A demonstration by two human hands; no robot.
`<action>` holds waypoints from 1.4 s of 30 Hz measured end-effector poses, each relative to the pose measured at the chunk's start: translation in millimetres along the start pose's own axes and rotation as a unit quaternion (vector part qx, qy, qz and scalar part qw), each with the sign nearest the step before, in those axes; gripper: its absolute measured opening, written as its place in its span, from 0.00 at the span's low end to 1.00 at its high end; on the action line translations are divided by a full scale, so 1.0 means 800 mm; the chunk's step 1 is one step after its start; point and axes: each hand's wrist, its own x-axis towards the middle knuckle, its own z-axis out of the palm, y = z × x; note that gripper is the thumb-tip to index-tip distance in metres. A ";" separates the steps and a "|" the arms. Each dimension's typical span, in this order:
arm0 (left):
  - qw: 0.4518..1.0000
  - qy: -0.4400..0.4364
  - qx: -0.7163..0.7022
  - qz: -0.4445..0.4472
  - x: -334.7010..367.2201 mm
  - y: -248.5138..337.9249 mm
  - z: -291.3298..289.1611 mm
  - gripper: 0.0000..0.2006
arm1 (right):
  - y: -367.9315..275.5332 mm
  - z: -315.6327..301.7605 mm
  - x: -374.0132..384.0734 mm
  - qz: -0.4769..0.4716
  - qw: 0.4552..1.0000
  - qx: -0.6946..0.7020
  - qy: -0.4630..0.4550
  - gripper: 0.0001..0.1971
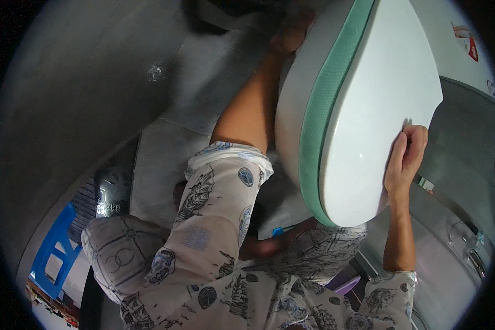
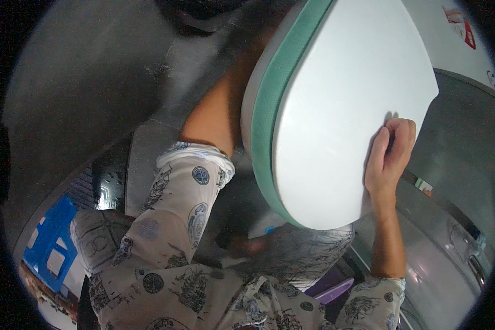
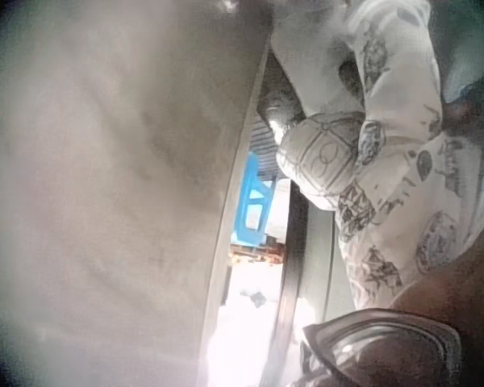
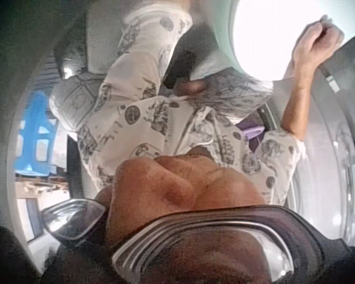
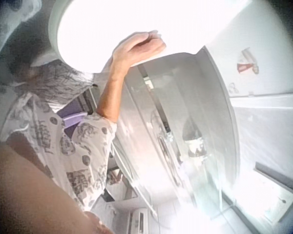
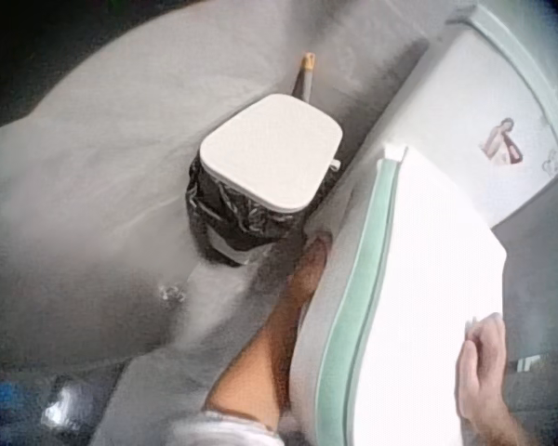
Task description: The person scrubs the inside of a toilet bowl with a brush, rinses the bowl and the brush using a handheld shower head, and wipes the exterior of the toilet by hand with a cloth.
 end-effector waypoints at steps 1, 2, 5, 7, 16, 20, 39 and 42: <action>0.999 0.007 0.040 0.018 0.003 -0.005 -0.026 0.22 | -0.011 0.009 0.004 -0.010 1.000 0.015 0.006 0.03; 1.000 0.010 0.018 0.019 -0.012 0.021 -0.004 0.22 | 0.002 0.007 -0.002 -0.006 1.000 -0.006 0.002 0.03; 0.924 -0.033 -0.169 -0.341 -0.070 0.124 0.036 0.27 | 0.029 -0.027 -0.018 0.007 0.999 -0.050 0.003 0.03; 0.920 0.055 -0.087 -0.378 -0.141 0.083 0.018 0.29 | 0.011 -0.011 -0.005 -0.002 1.000 -0.018 0.007 0.03; 0.871 0.094 -0.341 -0.342 -0.157 0.217 -0.026 0.28 | -0.080 -0.010 0.044 -0.058 0.993 0.071 -0.080 0.19; 0.885 0.072 -0.421 -0.185 -0.102 0.212 -0.032 0.23 | -0.118 0.021 0.143 -0.367 0.907 -0.058 -0.198 0.15; 0.980 -0.003 -0.122 -0.159 -0.036 0.058 -0.009 0.23 | -0.131 0.046 0.147 -0.356 0.920 0.072 -0.150 0.10; 0.965 -0.001 -0.168 -0.200 -0.079 0.096 -0.006 0.24 | -0.127 0.039 0.148 -0.341 0.921 0.057 -0.178 0.10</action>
